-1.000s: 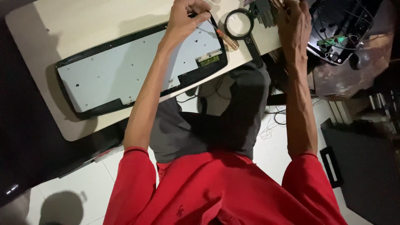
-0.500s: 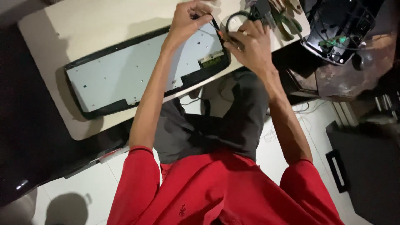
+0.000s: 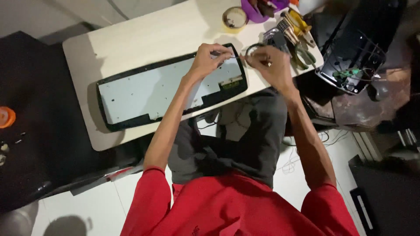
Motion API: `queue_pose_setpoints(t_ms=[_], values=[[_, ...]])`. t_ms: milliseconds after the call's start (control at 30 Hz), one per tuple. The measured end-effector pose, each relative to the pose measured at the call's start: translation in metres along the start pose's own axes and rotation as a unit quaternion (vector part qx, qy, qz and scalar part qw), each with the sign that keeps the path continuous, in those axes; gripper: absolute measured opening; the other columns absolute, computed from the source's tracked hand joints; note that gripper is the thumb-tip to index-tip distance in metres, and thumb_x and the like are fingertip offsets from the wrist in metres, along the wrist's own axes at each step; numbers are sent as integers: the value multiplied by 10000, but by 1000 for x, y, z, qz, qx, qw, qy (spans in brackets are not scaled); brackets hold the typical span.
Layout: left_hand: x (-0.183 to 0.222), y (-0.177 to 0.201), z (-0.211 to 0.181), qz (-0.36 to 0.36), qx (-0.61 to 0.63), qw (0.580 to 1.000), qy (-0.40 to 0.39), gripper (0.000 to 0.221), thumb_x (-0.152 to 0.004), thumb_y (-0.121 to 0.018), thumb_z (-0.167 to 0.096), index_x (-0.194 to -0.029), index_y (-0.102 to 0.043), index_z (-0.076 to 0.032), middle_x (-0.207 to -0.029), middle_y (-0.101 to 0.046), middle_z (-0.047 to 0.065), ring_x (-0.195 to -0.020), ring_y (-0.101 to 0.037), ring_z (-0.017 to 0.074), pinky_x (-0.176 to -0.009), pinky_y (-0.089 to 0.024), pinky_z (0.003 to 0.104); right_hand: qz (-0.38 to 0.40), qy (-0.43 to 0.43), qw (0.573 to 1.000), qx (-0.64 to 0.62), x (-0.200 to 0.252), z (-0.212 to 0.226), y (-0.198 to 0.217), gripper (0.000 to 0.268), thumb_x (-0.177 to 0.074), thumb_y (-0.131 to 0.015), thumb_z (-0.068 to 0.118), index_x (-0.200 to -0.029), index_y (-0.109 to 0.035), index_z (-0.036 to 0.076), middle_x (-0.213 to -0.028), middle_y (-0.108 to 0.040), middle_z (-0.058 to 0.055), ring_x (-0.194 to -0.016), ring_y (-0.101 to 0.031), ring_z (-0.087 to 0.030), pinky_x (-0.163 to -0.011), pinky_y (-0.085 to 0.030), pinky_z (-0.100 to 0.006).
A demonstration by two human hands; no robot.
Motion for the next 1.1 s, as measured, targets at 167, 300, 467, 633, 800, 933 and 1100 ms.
queue_pose_setpoints(t_ms=[167,300,467,633,800,933,1100], values=[[15,12,-31,-55,-92,990,-95,227,-877,-668,84,-1033,-776,-41,-967,-725,60,-807,-639,183,-769,-517,299,30,13,996,-86,-12,34,5,189,-1022,-760,51,-1105,-692,-104,-958,-758,-155,-775,-670,-169,-693,-538,-258],[21,27,-26,-119,-159,973,-120,168,-824,-695,105,-945,-768,13,-974,-746,53,-853,-669,222,-1207,-305,468,17,55,996,-67,-17,31,2,188,-1015,-730,66,-1076,-714,-111,-934,-781,-155,-597,-512,-115,-545,-378,-202],[25,30,-33,-119,-188,968,-114,203,-791,-750,69,-964,-802,-23,-991,-768,82,-967,-714,230,-1213,-299,451,-12,-10,997,-70,-16,5,1,275,-1025,-735,147,-1116,-717,-112,-912,-736,-157,-717,-627,-177,-615,-489,-255],[27,32,-36,-112,-187,969,-113,253,-751,-731,102,-961,-797,-23,-978,-773,51,-783,-700,172,-1229,-261,450,-4,-16,997,-75,-16,9,0,237,-1044,-687,137,-1078,-723,-94,-780,-636,-86,-652,-534,-148,-570,-407,-255],[26,33,-33,-113,-219,962,-117,228,-814,-701,66,-990,-805,-35,-1019,-767,54,-878,-700,215,-1236,-240,448,26,87,996,-24,-28,19,-11,176,-1108,-663,-1,-1141,-540,-122,-925,-695,-195,-701,-633,-201,-598,-498,-286],[26,27,-37,-110,-183,966,-144,229,-756,-690,103,-934,-768,-20,-914,-789,57,-821,-726,222,-1220,-245,524,28,125,992,-10,-38,40,-16,201,-1091,-694,-16,-1085,-509,-94,-927,-759,-214,-818,-762,-274,-618,-517,-305],[20,15,-19,-91,-264,954,-107,329,-675,-685,127,-923,-803,-53,-845,-762,39,-1050,-722,216,-1225,-205,478,69,134,987,49,-48,43,-34,208,-1046,-723,18,-1032,-544,-87,-846,-764,-203,-644,-709,-236,-533,-527,-313]])
Point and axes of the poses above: each hand's wrist, its own x-axis away from the middle knuckle, its own y-axis out of the back of the hand, z = x × y, the point moved 9 cm from there along -x, towards the middle knuckle
